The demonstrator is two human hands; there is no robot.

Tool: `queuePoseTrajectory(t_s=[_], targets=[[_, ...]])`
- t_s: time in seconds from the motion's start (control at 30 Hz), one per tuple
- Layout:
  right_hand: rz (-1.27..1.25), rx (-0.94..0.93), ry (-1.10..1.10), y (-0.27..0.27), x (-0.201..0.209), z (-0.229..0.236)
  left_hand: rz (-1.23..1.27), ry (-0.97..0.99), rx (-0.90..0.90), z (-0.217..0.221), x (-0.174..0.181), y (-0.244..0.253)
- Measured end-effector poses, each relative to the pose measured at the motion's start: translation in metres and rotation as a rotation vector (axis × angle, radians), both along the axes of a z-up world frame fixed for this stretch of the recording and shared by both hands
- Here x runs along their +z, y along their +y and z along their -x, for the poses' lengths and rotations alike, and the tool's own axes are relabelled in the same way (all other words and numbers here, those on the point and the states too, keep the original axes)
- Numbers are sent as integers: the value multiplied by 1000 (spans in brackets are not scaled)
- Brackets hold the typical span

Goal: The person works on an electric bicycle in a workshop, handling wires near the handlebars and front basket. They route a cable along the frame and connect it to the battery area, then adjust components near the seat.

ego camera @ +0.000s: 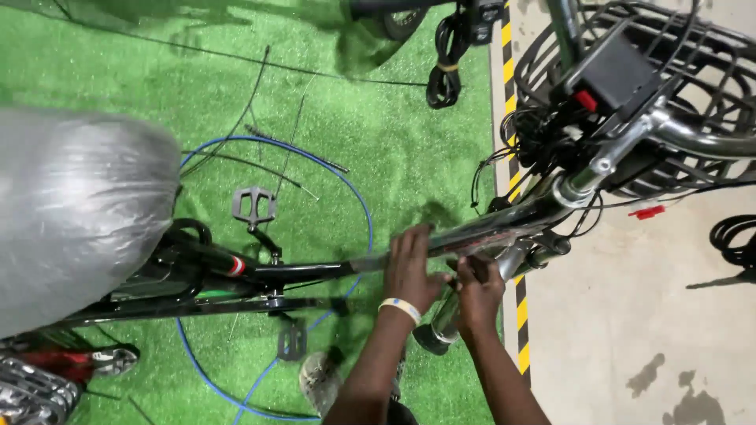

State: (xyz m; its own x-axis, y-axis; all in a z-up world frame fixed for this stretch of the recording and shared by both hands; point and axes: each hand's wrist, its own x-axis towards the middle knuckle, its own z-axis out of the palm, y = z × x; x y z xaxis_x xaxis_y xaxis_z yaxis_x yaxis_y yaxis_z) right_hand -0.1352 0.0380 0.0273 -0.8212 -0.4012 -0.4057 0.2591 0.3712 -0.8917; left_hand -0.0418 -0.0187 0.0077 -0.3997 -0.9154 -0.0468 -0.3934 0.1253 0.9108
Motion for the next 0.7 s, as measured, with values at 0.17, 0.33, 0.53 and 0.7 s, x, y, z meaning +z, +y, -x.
queuePoseTrajectory(t_s=[0.17,0.33,0.53,0.7], targets=[[25,7,103,-3,17,34,-108,-372,-293,73,-52,-16],[29,123,214,0,29,49,-161,-336,-342,69,-53,-23],[25,176,232,-1,36,49,-278,-320,-329,56,-16,-26],[-126,229,347,16,34,67,-344,-360,-356,52,2,-33]])
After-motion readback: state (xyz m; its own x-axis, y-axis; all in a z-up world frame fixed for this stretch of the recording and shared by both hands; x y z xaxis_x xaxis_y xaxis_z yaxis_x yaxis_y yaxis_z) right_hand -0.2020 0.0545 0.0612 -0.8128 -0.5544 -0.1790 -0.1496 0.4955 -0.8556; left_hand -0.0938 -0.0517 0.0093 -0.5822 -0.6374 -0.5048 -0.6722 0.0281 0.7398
